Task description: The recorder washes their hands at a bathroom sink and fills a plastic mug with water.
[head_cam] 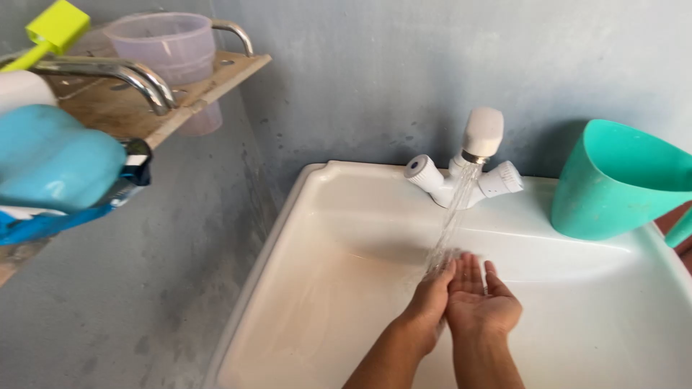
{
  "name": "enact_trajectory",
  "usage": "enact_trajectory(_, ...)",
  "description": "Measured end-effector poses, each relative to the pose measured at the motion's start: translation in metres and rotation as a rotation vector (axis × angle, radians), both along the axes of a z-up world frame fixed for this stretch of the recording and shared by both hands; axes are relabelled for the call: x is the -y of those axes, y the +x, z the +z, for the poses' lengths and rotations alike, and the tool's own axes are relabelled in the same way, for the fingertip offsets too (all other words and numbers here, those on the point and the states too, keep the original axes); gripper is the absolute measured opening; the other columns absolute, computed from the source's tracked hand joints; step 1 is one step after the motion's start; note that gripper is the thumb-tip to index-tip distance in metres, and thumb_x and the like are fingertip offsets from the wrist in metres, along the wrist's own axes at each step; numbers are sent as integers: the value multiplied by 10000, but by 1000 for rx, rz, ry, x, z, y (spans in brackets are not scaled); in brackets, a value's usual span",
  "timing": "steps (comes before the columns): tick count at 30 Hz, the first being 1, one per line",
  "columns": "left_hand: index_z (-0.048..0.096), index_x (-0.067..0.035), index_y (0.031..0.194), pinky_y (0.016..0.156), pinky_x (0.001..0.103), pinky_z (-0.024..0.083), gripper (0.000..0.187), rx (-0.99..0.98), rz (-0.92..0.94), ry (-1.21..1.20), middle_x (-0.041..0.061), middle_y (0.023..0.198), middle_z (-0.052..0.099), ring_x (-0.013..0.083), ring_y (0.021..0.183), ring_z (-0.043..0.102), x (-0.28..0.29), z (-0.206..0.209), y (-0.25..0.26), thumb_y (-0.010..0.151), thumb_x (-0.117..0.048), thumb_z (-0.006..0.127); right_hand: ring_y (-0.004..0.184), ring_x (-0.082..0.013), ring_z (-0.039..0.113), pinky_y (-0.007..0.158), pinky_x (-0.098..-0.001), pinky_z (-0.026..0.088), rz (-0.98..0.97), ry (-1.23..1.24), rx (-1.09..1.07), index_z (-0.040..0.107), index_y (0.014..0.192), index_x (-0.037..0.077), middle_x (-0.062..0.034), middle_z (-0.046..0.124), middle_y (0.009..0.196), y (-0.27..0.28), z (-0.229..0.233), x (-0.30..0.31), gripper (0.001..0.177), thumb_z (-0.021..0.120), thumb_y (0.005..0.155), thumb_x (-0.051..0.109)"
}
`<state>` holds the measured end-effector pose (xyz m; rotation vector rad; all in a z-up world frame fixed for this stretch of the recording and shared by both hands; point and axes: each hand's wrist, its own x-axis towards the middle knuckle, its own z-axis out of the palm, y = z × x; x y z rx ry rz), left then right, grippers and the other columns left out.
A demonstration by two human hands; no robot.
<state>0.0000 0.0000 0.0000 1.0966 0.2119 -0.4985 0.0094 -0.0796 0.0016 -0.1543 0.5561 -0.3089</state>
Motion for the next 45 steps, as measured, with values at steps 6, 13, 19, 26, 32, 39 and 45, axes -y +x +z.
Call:
enact_trajectory(6, 473, -160, 1403, 1065, 362, 508, 482, -102, 161, 200, 99, 1418, 600, 213, 1293, 606, -8, -9, 8, 1017, -449, 447, 1223, -314, 586, 1024, -410, 513, 398, -542, -79, 577, 1262, -48, -195, 630, 1272, 25, -42, -16, 397, 441, 1007, 223)
enact_trajectory(13, 613, -137, 1239, 1028, 388, 520, 376, 164, 114, 1109, 68, 1318, 657, 233, 1222, 622, -23, -69, 19, 1005, -410, 505, 1168, -260, 700, 1024, -397, 528, 812, -1248, -313, 638, 1321, 130, -152, 747, 1293, -15, 15, -54, 472, 624, 864, 246)
enact_trajectory(19, 562, -10, 1297, 1080, 537, 346, 616, 686, 360, 1667, 187, 1432, 498, 379, 1362, 440, -15, -103, 17, 798, -359, 651, 1264, -271, 633, 1150, -426, 427, 857, -1828, -516, 643, 1378, 239, -117, 702, 1304, -10, 6, -52, 539, 666, 873, 427)
enact_trajectory(26, 436, -15, 1450, 1228, 433, 291, 545, 608, -305, 1430, 171, 1517, 476, 297, 1435, 428, -12, -102, 11, 1026, -354, 477, 1360, -265, 555, 1199, -438, 367, 732, -1611, -428, 677, 1354, 203, -89, 657, 1396, -21, 31, -54, 506, 523, 938, 446)
enact_trajectory(32, 239, 0, 1571, 1263, 427, 144, 774, 634, -448, 1499, 207, 1640, 268, 318, 1537, 232, -22, -100, 10, 973, -396, 531, 1406, -252, 536, 1201, -401, 367, 834, -1175, -84, 629, 1381, 68, -103, 632, 1462, -12, 26, -56, 586, 375, 989, 422)
enact_trajectory(39, 182, -68, 1592, 1261, 421, 54, 801, 616, -347, 1473, 130, 1660, 210, 275, 1562, 110, -26, -72, 0, 970, -473, 485, 1354, -295, 541, 1150, -433, 427, 733, -882, -20, 527, 1414, 17, -184, 584, 1446, -20, 50, -55, 618, 256, 1072, 455)
enact_trajectory(45, 231, -78, 1592, 1268, 435, 69, 739, 586, -367, 1527, 109, 1657, 249, 252, 1558, 154, -23, -81, 2, 982, -402, 495, 1187, -291, 618, 1028, -405, 551, 709, -839, -93, 574, 1335, -46, -194, 621, 1292, -14, 28, -50, 466, 312, 1039, 201)
